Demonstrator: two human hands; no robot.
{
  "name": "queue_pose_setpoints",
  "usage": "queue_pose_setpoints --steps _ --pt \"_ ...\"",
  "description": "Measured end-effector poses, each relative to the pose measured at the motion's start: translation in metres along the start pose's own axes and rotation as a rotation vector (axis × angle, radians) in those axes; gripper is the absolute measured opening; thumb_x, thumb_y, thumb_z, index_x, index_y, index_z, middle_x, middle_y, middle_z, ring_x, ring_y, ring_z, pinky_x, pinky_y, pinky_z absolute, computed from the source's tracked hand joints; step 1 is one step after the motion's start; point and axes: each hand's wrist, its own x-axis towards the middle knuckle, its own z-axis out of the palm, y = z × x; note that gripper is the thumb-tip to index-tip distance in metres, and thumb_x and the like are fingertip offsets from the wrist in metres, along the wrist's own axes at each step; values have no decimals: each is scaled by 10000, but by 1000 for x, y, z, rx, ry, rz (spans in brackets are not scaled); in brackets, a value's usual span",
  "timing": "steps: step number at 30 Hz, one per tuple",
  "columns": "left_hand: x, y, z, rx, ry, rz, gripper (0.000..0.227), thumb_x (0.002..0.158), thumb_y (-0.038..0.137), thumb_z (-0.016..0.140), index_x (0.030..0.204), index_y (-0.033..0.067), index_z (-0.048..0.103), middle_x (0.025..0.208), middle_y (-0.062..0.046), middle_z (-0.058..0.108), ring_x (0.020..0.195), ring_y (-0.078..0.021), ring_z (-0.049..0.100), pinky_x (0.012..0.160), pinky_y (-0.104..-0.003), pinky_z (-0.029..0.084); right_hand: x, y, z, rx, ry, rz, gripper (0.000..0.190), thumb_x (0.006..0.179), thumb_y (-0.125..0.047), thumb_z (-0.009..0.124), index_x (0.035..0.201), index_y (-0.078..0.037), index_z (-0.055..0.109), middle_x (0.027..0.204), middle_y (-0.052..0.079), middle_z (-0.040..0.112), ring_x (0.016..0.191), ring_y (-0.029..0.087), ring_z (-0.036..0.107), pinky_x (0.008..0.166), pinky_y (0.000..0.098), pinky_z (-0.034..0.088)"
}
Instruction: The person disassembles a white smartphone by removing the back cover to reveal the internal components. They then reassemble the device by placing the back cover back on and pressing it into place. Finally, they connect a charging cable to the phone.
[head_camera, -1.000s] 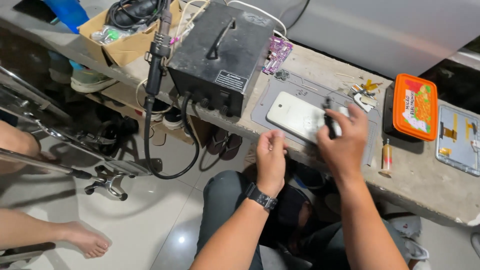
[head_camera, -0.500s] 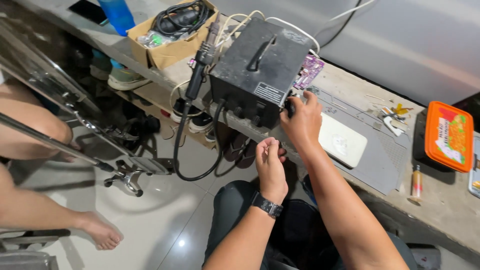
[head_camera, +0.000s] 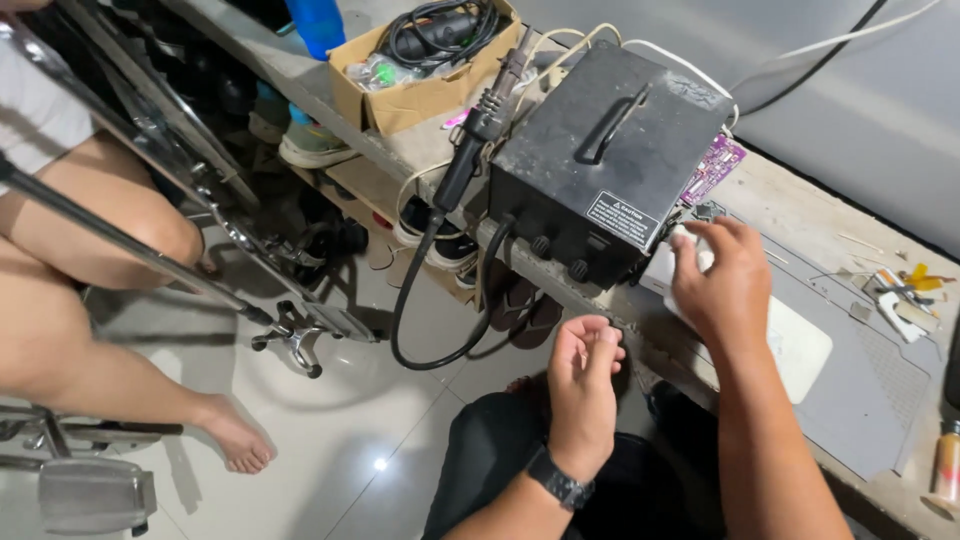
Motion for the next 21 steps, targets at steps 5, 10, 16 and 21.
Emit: queue_pose_setpoints --steps 5,10,16,21 --pt "3 -10 18 68 -142 186 200 1029 270 677 1123 94 690 994 -52 731 891 -128 668 866 -272 569 15 -18 -27 112 99 -59 160 1099 -117 746 1219 -61 835 1300 204 723 918 277 701 747 351 628" --pt "4 15 32 109 -281 445 175 1061 227 663 1129 68 691 897 -24 666 770 -89 576 714 -242 494 20 -50 -48 199 123 -104 142 1062 -70 739 1187 -59 804 1233 150 731 1070 263 731 720 332 618" --pt "13 91 14 236 -355 799 172 1077 186 578 1008 54 665 956 -85 692 884 -201 664 843 -315 544 14 -72 -73 168 147 -116 221 1026 -166 757 1230 -85 782 1240 144 742 1183 329 711 1011 444 559" --pt "40 150 -36 410 -375 883 145 1078 192 598 1037 70 666 948 -61 706 872 -165 664 810 -285 544 5 -94 -77 159 109 -13 183 1037 -213 747 1188 -123 799 1239 105 752 970 260 718 690 390 575"
